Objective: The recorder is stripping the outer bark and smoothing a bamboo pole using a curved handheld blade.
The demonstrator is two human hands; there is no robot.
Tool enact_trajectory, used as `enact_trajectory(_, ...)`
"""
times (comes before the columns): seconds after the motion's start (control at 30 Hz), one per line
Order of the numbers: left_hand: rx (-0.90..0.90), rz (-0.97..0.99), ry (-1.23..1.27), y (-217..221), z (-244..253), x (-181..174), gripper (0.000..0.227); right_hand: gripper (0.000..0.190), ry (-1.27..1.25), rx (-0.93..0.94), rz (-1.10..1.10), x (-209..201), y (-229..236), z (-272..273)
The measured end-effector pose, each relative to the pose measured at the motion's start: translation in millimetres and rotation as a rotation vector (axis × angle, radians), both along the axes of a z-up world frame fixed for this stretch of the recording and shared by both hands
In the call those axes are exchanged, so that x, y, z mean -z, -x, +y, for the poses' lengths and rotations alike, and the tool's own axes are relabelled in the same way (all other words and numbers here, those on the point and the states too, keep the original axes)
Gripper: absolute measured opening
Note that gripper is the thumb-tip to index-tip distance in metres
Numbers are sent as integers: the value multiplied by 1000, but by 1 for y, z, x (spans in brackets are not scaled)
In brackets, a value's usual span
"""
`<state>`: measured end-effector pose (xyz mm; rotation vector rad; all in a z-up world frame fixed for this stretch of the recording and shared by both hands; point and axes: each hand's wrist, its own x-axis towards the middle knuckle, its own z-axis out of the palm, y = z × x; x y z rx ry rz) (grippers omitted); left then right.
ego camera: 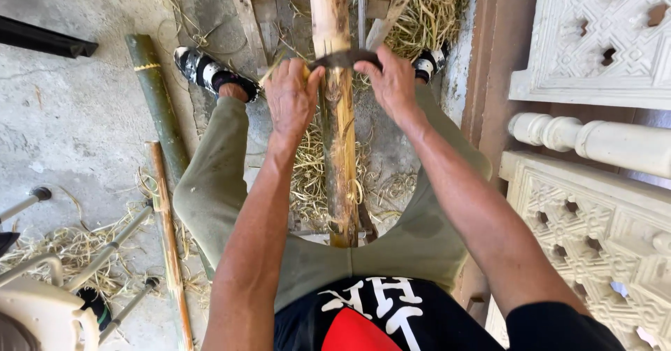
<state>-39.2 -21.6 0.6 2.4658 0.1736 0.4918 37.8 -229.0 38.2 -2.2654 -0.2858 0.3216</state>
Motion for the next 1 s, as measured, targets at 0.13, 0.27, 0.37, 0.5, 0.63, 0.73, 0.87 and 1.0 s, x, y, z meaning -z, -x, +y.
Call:
enact_trajectory(0.13,31,205,31,61,-12,6,39,33,27,-39,-24,-4,66,-22)
enact_trajectory(0.27,151,259,86,143,-16,-24,41,36,3,-68,255,1,149,-57)
enact_trajectory(0.37,228,344,185,149,-9,-35,44,34,-26,-226,335,18,170,-76)
enact_trajectory(0.5,203,162,150,73,2,-3,44,33,120,-48,457,-17,73,-24)
enact_trajectory(0.63,138,167,83,-30,19,2,39,31,6,-56,168,11,-28,2)
enact_trajectory(0.73,74,221,27,-68,20,-18,33,36,-36,12,121,12,-66,15)
enact_trajectory(0.87,39,53,-86,-58,11,-36,33,39,-102,-34,41,41,-59,1)
enact_trajectory(1.0,87,128,-95,-8,-3,-49,34,37,-212,-9,90,14,8,-11)
